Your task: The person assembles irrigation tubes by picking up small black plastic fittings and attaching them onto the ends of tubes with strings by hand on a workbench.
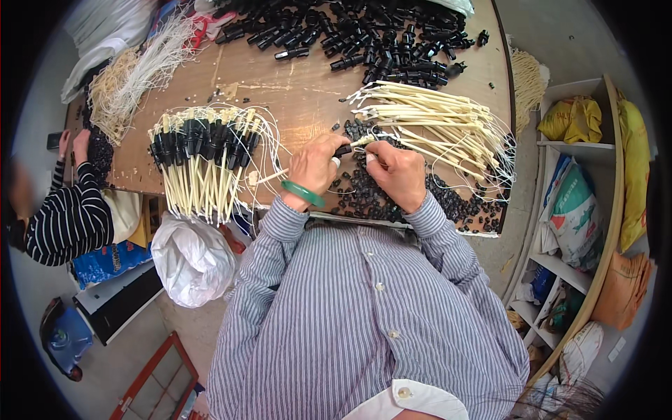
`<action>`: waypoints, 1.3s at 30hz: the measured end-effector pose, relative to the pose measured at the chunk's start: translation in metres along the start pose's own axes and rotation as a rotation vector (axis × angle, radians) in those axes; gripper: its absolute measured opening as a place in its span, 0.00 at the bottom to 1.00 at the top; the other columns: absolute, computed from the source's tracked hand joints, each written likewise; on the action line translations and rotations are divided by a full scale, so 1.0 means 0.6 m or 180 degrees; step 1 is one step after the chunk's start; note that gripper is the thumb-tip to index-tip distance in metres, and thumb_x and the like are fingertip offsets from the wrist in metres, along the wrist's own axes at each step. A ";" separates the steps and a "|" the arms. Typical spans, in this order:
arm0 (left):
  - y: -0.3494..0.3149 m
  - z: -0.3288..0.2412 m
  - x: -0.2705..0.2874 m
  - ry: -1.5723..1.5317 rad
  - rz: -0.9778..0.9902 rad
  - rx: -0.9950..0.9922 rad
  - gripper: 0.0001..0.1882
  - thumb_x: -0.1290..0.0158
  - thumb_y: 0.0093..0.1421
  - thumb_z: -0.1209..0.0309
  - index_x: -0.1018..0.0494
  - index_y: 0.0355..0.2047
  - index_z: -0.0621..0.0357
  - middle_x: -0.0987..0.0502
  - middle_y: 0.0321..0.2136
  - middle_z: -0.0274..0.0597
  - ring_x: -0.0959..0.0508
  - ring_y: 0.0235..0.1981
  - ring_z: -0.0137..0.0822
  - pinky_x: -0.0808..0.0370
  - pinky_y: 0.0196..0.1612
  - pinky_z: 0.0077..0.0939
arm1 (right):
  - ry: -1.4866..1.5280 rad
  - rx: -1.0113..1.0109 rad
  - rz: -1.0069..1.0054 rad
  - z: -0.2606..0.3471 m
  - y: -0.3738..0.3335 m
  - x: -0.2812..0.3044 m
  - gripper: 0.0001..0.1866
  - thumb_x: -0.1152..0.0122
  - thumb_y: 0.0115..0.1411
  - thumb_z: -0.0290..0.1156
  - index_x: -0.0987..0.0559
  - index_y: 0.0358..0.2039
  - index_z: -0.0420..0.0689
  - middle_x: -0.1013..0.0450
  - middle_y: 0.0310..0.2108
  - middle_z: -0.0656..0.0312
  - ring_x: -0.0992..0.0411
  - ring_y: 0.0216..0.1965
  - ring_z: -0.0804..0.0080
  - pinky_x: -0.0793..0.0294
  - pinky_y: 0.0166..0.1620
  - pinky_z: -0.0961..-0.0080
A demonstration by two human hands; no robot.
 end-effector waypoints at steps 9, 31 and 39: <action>0.008 -0.018 -0.010 -0.0297 0.0638 0.0073 0.22 0.52 0.46 0.81 0.29 0.44 0.57 0.24 0.39 0.52 0.24 0.43 0.53 0.27 0.43 0.44 | 0.0419 0.0047 0.0325 -0.003 -0.003 -0.016 0.07 0.42 0.53 0.30 0.22 0.33 0.44 0.26 0.20 0.53 0.25 0.21 0.58 0.27 0.25 0.65; 0.075 0.040 -0.003 -0.0097 -0.0874 -0.0433 0.15 0.42 0.47 0.81 0.23 0.37 0.56 0.23 0.29 0.39 0.22 0.26 0.35 0.24 0.30 0.28 | 0.0837 -0.0816 0.0302 -0.030 -0.020 -0.033 0.08 0.43 0.55 0.32 0.21 0.29 0.42 0.27 0.16 0.56 0.27 0.17 0.64 0.30 0.23 0.70; 0.027 -0.045 -0.010 -0.1294 -0.0642 -0.0723 0.15 0.42 0.42 0.83 0.21 0.34 0.59 0.21 0.28 0.41 0.21 0.31 0.36 0.22 0.36 0.25 | 0.1189 -0.1644 0.0365 -0.086 -0.027 -0.054 0.10 0.43 0.55 0.30 0.20 0.33 0.39 0.25 0.19 0.55 0.26 0.21 0.73 0.29 0.27 0.74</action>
Point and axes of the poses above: each hand's wrist, its own y-axis towards the middle knuckle, its own x-axis out of the back of the hand, z = x × y, the point moved 5 cm from there along y, towards the middle knuckle
